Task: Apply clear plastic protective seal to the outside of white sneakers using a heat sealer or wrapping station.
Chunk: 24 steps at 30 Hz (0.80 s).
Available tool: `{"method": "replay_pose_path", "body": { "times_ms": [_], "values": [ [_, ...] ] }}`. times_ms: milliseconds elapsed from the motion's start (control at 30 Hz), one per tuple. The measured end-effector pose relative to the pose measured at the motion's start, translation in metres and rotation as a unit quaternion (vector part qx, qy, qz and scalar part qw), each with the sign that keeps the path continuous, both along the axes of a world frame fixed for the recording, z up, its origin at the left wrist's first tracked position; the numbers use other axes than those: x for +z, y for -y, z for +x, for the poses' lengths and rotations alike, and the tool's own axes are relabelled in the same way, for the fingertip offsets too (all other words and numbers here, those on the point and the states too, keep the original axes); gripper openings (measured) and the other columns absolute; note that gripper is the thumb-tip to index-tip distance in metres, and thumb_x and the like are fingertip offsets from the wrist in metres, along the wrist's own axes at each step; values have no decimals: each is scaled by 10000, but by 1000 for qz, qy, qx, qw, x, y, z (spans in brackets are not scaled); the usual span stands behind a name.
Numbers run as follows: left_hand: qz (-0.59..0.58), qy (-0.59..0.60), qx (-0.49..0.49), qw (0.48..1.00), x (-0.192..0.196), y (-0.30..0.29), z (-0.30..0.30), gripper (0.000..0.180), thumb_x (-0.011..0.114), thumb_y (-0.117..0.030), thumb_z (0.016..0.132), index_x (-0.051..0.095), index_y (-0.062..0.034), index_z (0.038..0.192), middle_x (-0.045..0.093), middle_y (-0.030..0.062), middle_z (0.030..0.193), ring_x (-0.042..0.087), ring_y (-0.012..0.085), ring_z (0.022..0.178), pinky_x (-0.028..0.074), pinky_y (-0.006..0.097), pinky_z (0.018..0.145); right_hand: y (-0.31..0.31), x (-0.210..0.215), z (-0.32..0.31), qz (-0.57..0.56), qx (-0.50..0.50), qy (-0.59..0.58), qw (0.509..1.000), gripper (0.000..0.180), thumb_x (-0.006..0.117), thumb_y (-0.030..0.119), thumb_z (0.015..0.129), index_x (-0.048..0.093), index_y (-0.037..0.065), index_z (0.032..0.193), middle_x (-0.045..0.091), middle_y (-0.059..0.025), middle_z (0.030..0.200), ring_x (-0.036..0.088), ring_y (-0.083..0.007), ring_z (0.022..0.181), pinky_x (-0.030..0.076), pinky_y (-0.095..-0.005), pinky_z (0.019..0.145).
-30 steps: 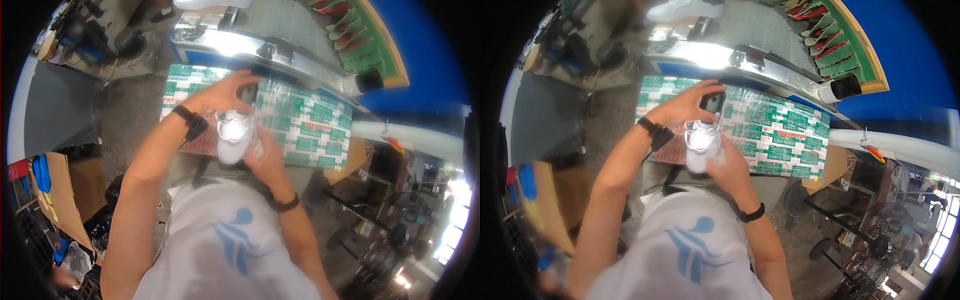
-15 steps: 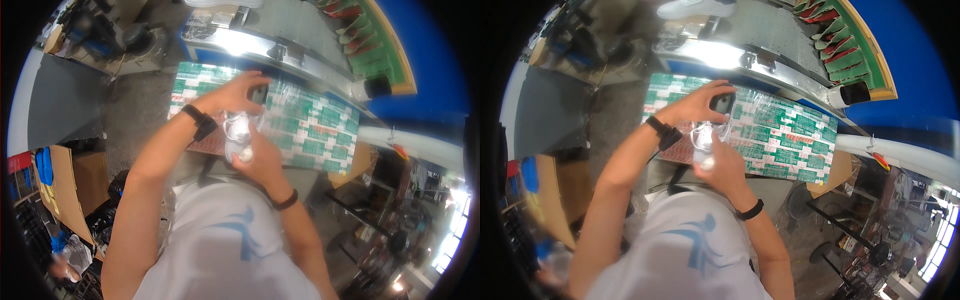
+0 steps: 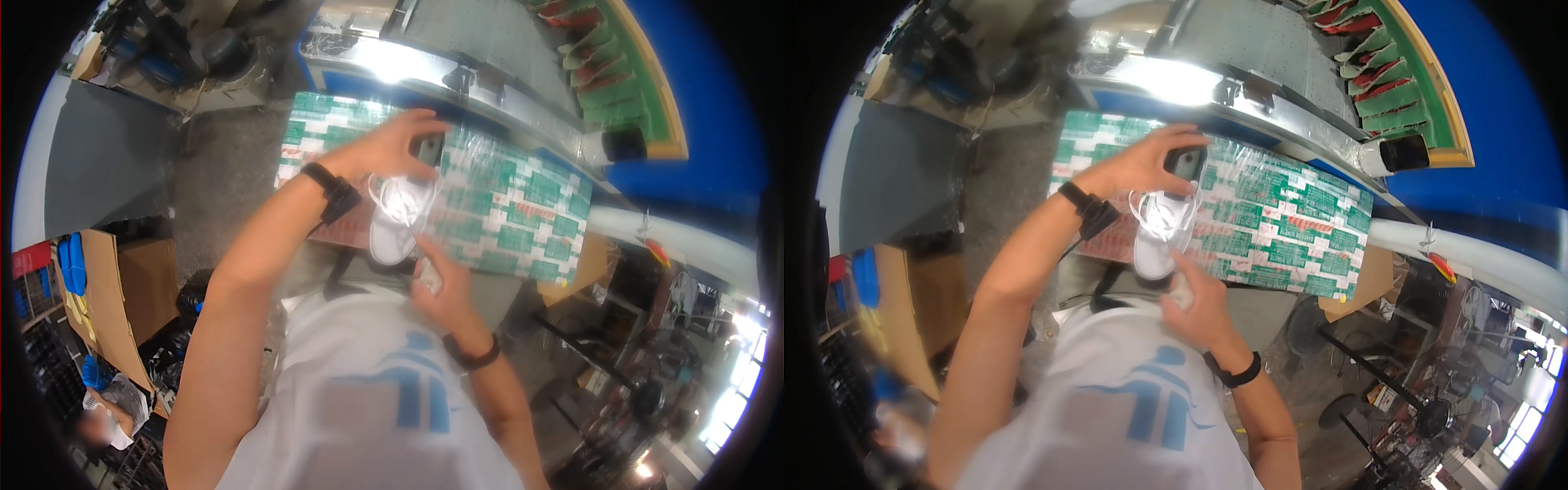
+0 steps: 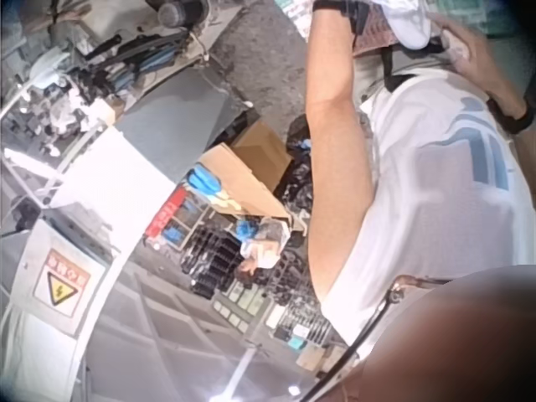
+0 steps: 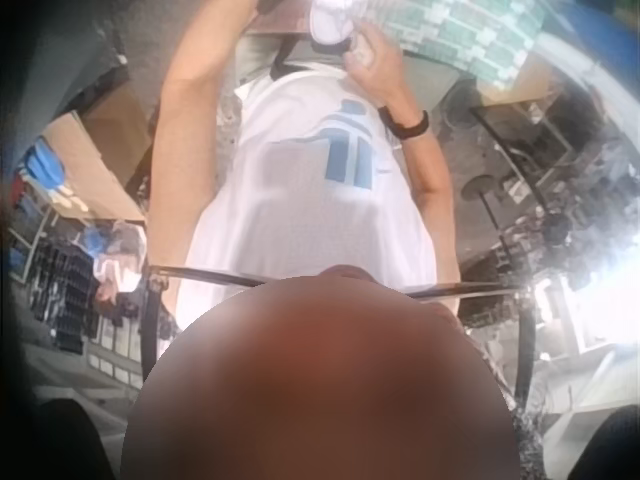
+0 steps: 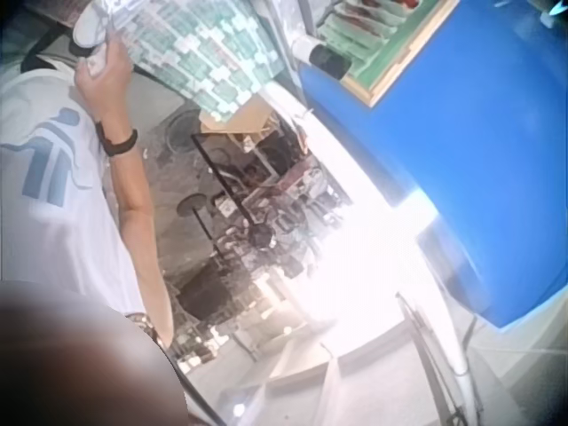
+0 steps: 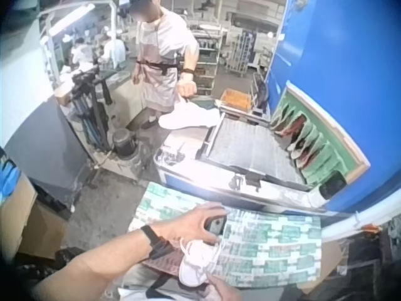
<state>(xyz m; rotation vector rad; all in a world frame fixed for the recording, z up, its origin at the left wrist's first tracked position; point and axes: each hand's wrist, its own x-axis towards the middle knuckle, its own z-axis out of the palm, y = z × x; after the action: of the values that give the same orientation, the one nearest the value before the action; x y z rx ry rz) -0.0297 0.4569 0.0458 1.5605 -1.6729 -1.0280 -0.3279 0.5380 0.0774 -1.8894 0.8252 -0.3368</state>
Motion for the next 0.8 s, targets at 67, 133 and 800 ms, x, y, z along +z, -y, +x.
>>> {"method": "replay_pose_path", "body": {
  "times_ms": [67, 133, 800],
  "values": [
    [1, 3, 2, 1000, 0, -3, -3, 938, 959, -274, 791, 585, -195, 1647, 365, 222, 1794, 372, 437, 1644, 367, 537, 1332, 3, 1, 11, -83, 6, 11, 996, 832, 888, 222, 786, 614, -20, 1534, 787, -228, 1173, 786, -394, 1031, 628, -463, 942],
    [-2, 10, 3, 1000, 0, -2, -3, 938, 957, -274, 792, 583, -194, 1648, 364, 225, 1794, 368, 438, 1646, 366, 535, 1333, 8, -5, 32, -173, 9, 16, 985, 840, 908, 282, 789, 620, -47, 1507, 780, -235, 1194, 780, -398, 1030, 634, -468, 901],
    [23, -29, 11, 999, 5, -2, -8, 926, 959, -272, 817, 577, -205, 1658, 326, 202, 1827, 314, 405, 1686, 336, 537, 1347, 16, -26, 17, -160, -54, 14, 986, 845, 882, 284, 775, 619, -43, 1509, 774, -241, 1169, 771, -415, 1001, 629, -485, 868]
  ]
}}
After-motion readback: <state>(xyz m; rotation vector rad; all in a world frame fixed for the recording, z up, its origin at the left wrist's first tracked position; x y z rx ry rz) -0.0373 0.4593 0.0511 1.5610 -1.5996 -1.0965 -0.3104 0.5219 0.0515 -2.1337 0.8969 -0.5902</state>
